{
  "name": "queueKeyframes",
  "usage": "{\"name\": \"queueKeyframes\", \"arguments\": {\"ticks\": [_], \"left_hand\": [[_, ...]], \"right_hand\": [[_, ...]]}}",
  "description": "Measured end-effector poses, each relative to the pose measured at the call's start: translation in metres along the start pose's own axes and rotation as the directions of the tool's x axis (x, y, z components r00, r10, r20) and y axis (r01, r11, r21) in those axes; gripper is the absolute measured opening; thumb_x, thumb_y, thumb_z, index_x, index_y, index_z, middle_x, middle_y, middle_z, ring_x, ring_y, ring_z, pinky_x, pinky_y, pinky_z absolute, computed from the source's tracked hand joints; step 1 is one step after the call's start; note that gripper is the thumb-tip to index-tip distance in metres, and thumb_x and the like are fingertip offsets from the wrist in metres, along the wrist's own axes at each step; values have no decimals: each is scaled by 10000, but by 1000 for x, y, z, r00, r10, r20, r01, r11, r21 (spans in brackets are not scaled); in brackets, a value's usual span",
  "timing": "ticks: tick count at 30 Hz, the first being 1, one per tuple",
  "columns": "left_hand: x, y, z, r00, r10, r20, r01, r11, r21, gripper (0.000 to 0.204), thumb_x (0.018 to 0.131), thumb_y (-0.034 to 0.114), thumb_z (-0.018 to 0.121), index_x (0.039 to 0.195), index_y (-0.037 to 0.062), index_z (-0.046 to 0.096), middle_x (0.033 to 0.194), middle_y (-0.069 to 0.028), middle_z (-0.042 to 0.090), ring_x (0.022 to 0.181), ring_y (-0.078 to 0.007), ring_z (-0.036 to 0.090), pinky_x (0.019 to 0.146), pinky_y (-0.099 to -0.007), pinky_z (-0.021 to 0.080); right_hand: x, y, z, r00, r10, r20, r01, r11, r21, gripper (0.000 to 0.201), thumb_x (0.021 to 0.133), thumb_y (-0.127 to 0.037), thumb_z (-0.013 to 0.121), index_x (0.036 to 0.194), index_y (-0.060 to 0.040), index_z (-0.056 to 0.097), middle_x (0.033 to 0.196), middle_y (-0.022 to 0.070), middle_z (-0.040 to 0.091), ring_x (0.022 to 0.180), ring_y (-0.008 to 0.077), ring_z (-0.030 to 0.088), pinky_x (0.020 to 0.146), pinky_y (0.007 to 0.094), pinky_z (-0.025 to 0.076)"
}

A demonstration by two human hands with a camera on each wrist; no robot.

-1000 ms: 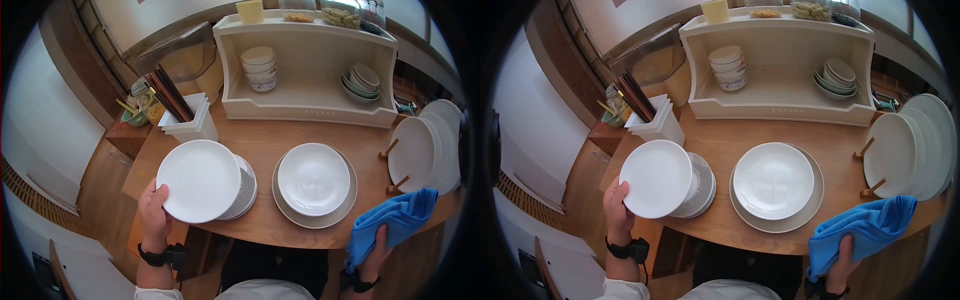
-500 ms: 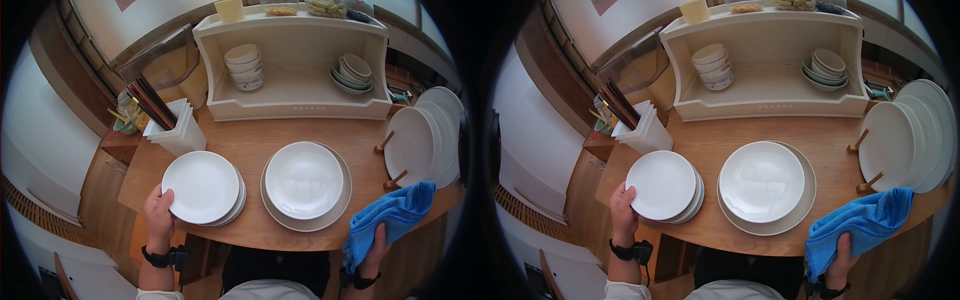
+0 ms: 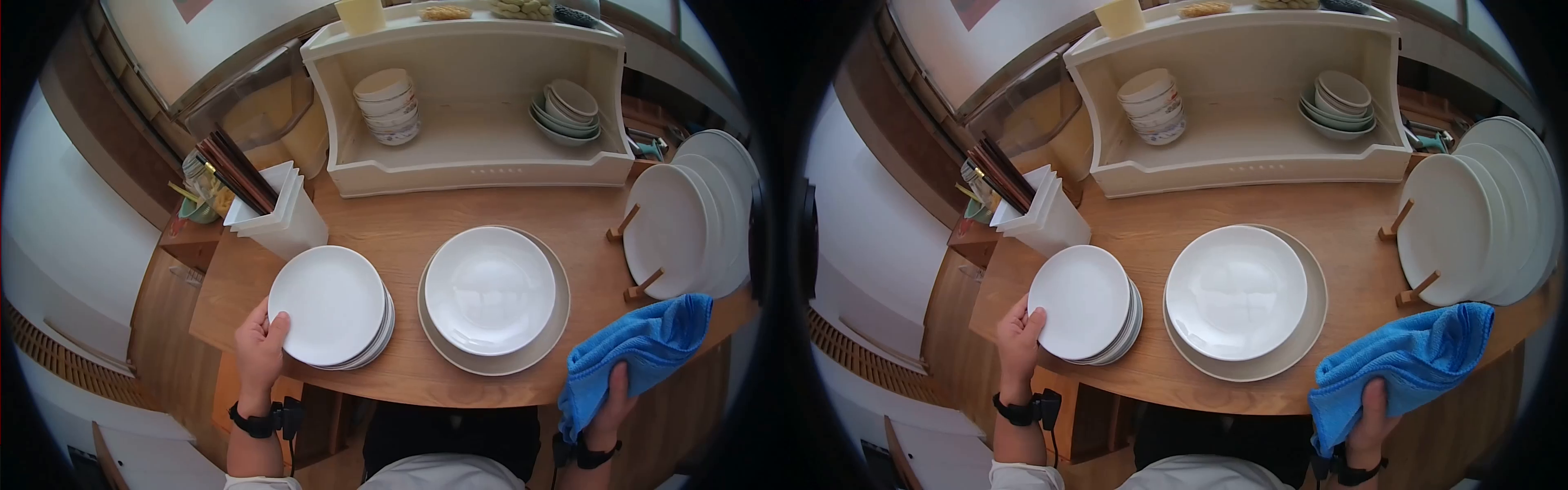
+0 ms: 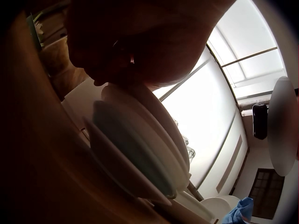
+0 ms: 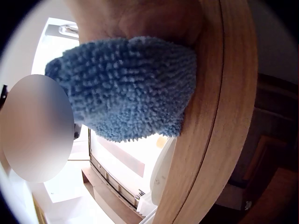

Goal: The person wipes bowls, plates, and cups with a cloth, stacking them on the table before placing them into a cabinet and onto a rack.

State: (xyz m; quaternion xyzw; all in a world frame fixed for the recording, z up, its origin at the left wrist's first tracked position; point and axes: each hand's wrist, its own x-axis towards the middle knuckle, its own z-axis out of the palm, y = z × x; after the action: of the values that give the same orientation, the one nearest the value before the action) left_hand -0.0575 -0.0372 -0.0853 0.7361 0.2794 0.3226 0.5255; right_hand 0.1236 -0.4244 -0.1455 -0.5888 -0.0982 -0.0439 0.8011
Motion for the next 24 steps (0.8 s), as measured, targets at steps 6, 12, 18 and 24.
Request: {"name": "queueKeyframes", "arguments": {"ticks": [6,12,18,24], "left_hand": [[3,-5,1,1000,-25,1,25,996,86,385,930,97,565,1258,-100,522,898,-26,637,738,-31,528,666,-178,426],[-3,5,-2,963,143,-226,-61,941,334,351,922,105,578,1221,-76,554,744,36,533,649,-10,439,604,-162,376],[-47,80,53,955,293,39,-295,937,186,354,891,104,600,1211,-45,572,771,4,541,652,-52,471,602,-197,389],[-8,136,142,744,432,511,-661,592,462,375,861,211,659,1150,-19,599,800,-102,621,689,-201,593,619,-289,469]], "right_hand": [[0,1,0,1000,5,19,-6,1000,29,358,934,-294,578,1163,-23,531,1008,82,609,847,168,603,748,284,500],[-5,8,-3,1000,-12,-25,13,1000,29,365,917,-303,608,1158,-36,539,999,71,609,848,163,606,746,280,502],[-3,-1,3,995,-57,79,52,997,60,336,914,-288,628,1145,-57,550,1015,61,615,881,153,597,776,290,496],[0,-3,4,982,-84,169,81,996,24,323,914,-283,630,1138,-63,555,1022,59,617,889,151,595,779,290,494]]}}
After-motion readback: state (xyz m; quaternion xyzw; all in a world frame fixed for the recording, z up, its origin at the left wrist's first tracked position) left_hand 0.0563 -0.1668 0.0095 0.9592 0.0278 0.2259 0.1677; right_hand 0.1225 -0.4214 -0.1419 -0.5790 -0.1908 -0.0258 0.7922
